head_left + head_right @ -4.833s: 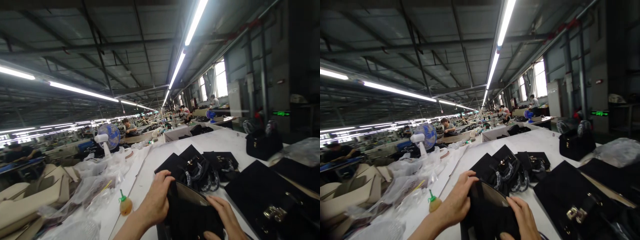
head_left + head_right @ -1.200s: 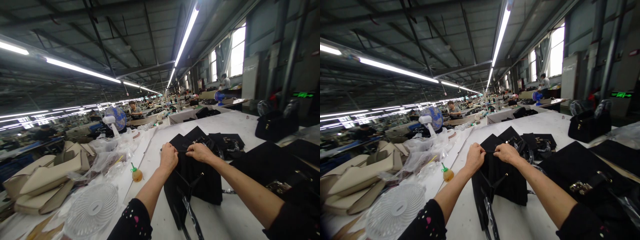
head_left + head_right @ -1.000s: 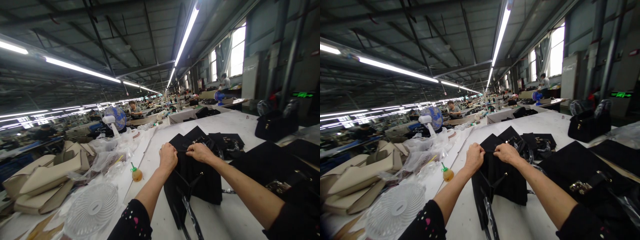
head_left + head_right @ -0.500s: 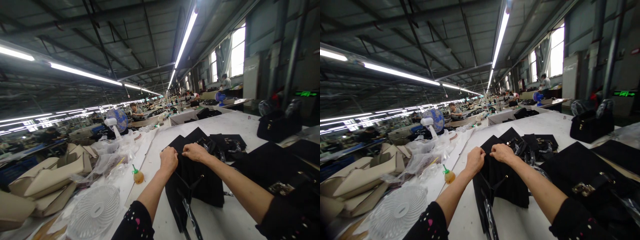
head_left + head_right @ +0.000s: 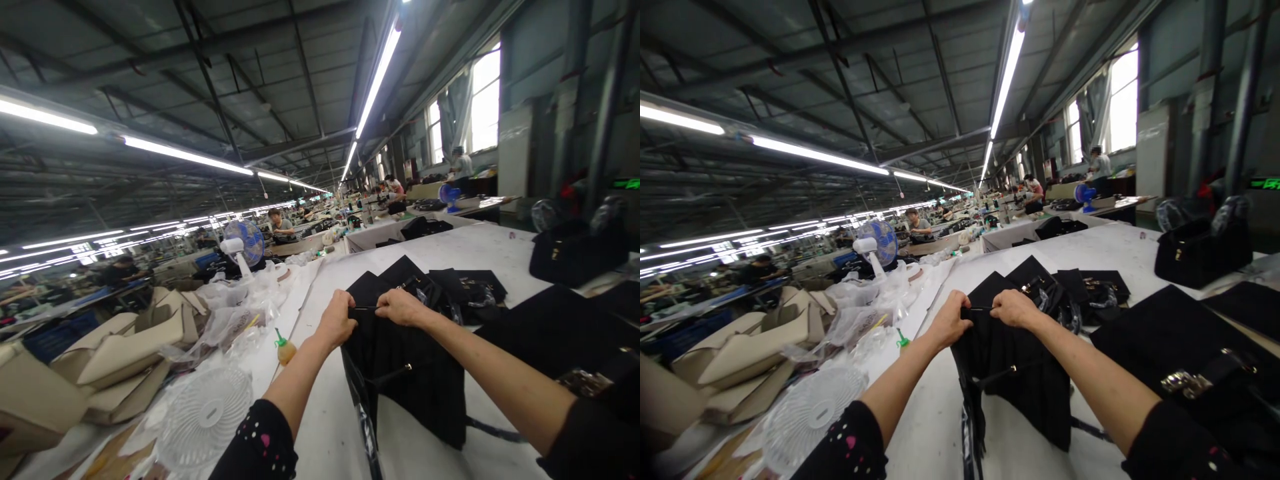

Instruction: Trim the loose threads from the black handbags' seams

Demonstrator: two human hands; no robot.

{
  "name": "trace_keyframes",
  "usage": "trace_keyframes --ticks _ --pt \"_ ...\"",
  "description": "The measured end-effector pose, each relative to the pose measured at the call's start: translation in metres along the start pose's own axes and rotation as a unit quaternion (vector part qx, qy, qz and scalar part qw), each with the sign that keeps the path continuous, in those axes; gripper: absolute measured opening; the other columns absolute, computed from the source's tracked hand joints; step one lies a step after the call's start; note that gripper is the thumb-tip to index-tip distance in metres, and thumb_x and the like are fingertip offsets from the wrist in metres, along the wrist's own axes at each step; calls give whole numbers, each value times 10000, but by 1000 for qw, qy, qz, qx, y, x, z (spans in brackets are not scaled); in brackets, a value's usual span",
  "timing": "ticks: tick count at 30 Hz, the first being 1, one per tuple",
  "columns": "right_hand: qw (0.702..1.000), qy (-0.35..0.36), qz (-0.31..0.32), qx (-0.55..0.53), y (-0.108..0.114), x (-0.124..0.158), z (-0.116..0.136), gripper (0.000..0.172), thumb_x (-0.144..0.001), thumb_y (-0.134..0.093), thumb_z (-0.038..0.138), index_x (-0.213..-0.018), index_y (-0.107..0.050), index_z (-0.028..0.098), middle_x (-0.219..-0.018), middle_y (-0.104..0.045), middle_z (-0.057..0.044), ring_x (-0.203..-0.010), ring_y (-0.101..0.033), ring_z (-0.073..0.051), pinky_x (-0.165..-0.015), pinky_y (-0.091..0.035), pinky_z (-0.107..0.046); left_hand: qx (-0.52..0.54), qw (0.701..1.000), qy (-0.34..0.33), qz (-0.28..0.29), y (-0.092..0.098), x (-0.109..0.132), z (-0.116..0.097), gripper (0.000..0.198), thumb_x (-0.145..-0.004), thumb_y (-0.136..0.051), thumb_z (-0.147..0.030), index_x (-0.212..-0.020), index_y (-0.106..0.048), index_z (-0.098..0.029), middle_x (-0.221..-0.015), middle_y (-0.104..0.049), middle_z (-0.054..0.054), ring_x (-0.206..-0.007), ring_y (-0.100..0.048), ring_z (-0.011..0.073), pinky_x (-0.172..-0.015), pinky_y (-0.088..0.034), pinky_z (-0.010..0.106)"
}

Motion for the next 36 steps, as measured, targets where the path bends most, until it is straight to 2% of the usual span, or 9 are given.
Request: trace_keyframes --ticks 3,10,19,31,36 --pt "1000 -1 -5 -2 0 1 -1 304 -940 -585 434 -948 -678 145 -918 -698 -37 -897 -663 -187 -864 -527 -396 6 1000 12 -10 -2 -1 2 286 -719 -666 -94 -942 -547 -228 -965 -580 -18 -874 -549 151 -804 -444 266" --pt "1000 4 -15 -12 0 2 -3 282 -941 -588 417 -945 -677 150 -926 -694 -37 -901 -659 -185 -875 -522 -399 -15 998 39 -47 1 -1 9 147 -771 -628 -133 -899 -609 -204 -931 -642 25 -920 -583 198 -860 -445 318" --pt "1000 -1 -20 -17 2 3 -4 275 -941 -589 412 -945 -676 151 -918 -691 -35 -895 -656 -184 -867 -523 -394 -30 998 29 -54 0 -5 3 33 -814 -623 -195 -827 -651 -208 -911 -664 21 -901 -602 186 -838 -453 303" --pt "1000 1 -25 -9 1 2 -5 262 -943 -590 397 -950 -671 149 -937 -685 -39 -906 -652 -185 -868 -525 -400 -63 996 45 -49 0 -5 0 90 -857 -590 -231 -813 -666 -209 -886 -685 44 -874 -619 217 -793 -440 323" --pt "999 33 -23 -18 -1 -1 7 287 -944 -584 409 -1041 -659 150 -970 -684 -44 -907 -652 -187 -853 -530 -399 -65 996 42 -45 0 -4 0 86 -860 -583 -223 -819 -658 -213 -883 -688 38 -877 -619 215 -795 -433 320"
Point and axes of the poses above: each hand's wrist, its own x-axis away from the middle knuckle, its own y-axis out of the back of the hand, z = x × y, the point moved 9 cm from there along -x, towards the middle knuckle
